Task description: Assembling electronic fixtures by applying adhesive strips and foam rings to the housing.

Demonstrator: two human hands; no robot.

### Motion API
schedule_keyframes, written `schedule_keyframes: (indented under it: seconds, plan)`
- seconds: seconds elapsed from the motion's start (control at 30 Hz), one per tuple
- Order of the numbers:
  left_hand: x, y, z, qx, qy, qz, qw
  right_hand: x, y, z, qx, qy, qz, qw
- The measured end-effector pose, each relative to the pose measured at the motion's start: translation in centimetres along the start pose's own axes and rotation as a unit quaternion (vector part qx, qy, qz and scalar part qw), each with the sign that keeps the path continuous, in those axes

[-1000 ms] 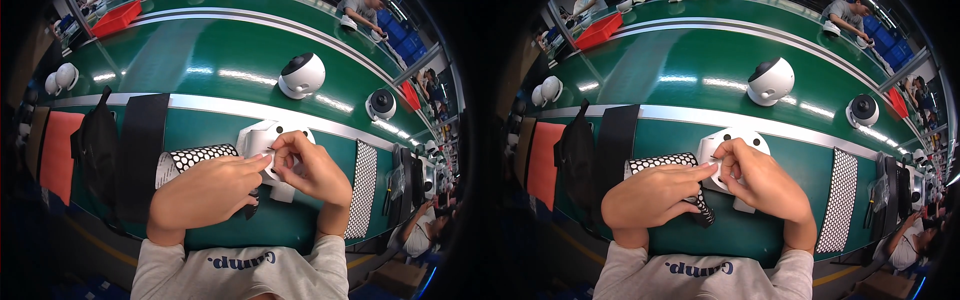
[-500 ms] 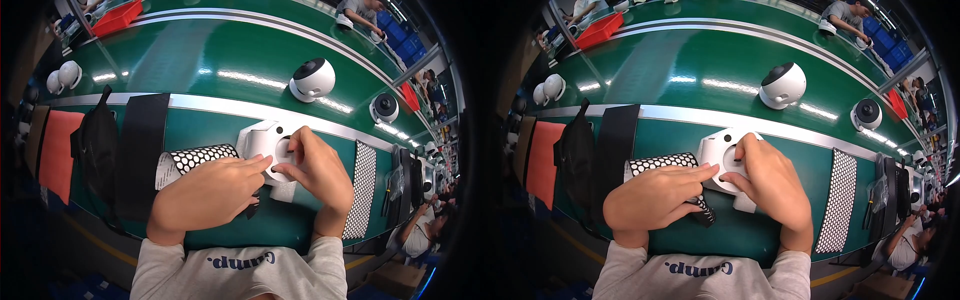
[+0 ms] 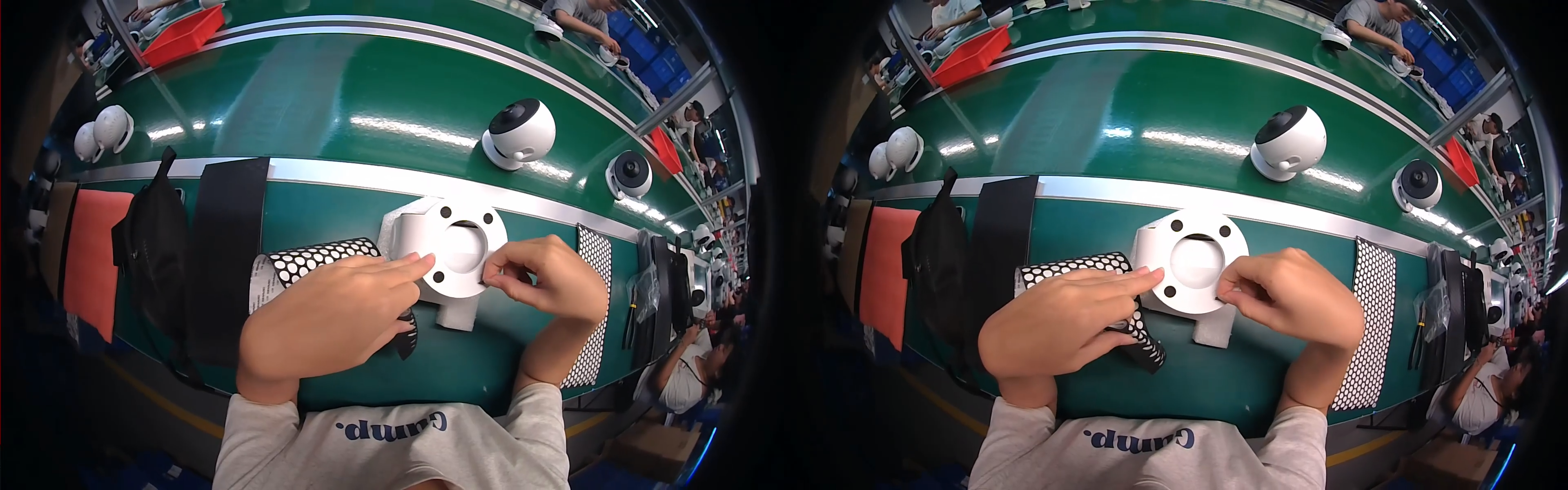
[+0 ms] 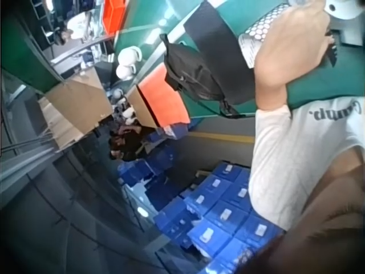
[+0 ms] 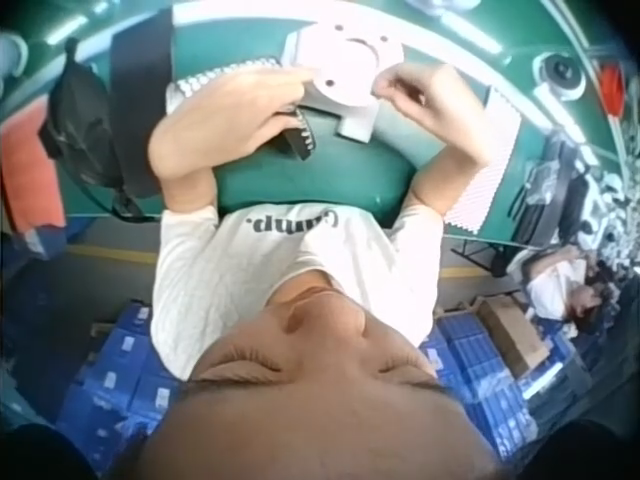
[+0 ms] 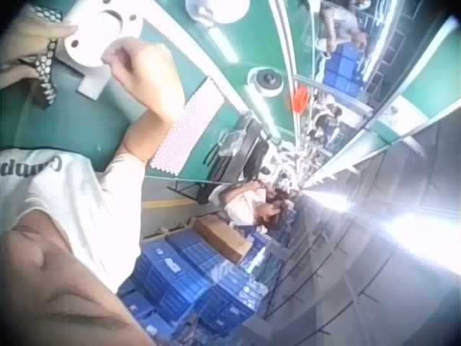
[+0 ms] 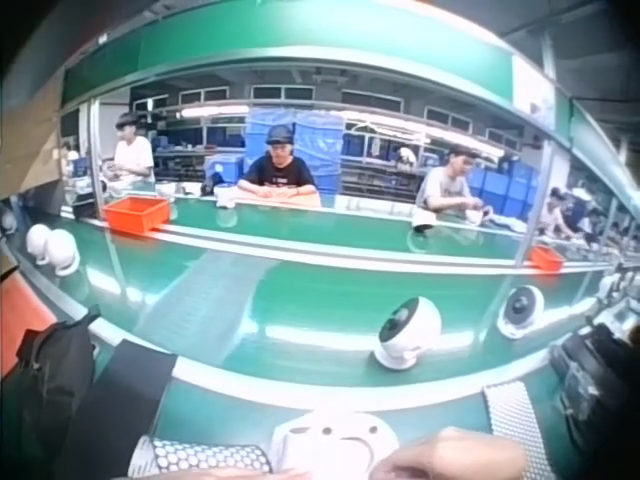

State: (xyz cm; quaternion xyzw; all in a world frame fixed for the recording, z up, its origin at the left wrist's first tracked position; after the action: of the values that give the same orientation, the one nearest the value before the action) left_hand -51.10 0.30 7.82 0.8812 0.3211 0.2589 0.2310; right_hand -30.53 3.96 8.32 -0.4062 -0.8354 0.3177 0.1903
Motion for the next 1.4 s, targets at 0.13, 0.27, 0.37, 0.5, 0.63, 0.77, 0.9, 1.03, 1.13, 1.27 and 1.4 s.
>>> schedule_keyframes:
  seconds: [0.13, 0.27, 0.37, 0.5, 0.63, 0.77, 0.9, 1.03, 1.13, 1.27, 1.4]
  plan:
    - [-0.1, -0.2, -0.2, 0.003, 0.003, 0.006, 1.0, 0.3, 0.0, 0.5, 0.003, -0.004, 0.008, 1.0]
    - [-0.2, -0.3, -0.4, 0.0, 0.005, -0.005, 1.0, 0.6, 0.1, 0.7, -0.008, 0.002, -0.009, 1.0]
    - [-0.2, -0.5, -0.5, 0.006, -0.017, -0.034, 0.999, 0.8, -0.1, 0.8, -0.026, -0.007, 0.014, 1.0]
    - [-0.3, -0.7, -0.5, 0.017, -0.015, -0.034, 0.999, 1.0, -0.3, 0.9, -0.043, -0.009, 0.018, 0.999]
    - [-0.5, -1.0, -0.5, 0.026, -0.017, -0.039, 0.999, 1.2, -1.0, 1.2, -0.101, 0.006, 0.022, 0.995]
    - [-0.5, -1.1, -0.6, 0.01, -0.009, -0.042, 0.999, 0.8, -1.7, 1.6, -0.154, 0.027, 0.04, 0.987]
    - [-0.8, -1.2, -1.1, 0.018, 0.008, 0.014, 1.0, 1.1, -1.5, 1.7, -0.192, 0.064, 0.093, 0.975]
    - [-1.1, -1.0, -1.3, 0.01, 0.023, 0.025, 0.999, 1.3, -1.0, 1.1, -0.234, 0.118, 0.084, 0.961]
    - [-1.2, -1.0, -1.7, 0.013, -0.005, 0.0, 1.0, 1.9, -0.4, 0.7, -0.15, 0.098, 0.1, 0.979]
    - [-0.7, -0.7, -1.6, 0.002, -0.013, 0.007, 1.0, 4.6, 1.2, -0.7, 0.123, 0.109, 0.016, 0.986]
    - [-2.8, -0.7, -3.6, 0.005, -0.028, -0.025, 0.999, 10.2, -0.7, 3.3, 0.218, -0.114, 0.036, 0.969]
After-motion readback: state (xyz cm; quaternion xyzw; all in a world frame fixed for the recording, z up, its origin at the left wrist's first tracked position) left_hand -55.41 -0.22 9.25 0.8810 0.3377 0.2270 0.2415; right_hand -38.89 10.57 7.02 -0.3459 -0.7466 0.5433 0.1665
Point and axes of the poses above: each hand's wrist, its own x-axis towards the middle knuckle, its own z-axis out of the palm, y = z × x, the point moved 3 cm from there along x, towards the middle knuckle, and after that the axes turned 10 degrees about y, right-handed, at the moved point
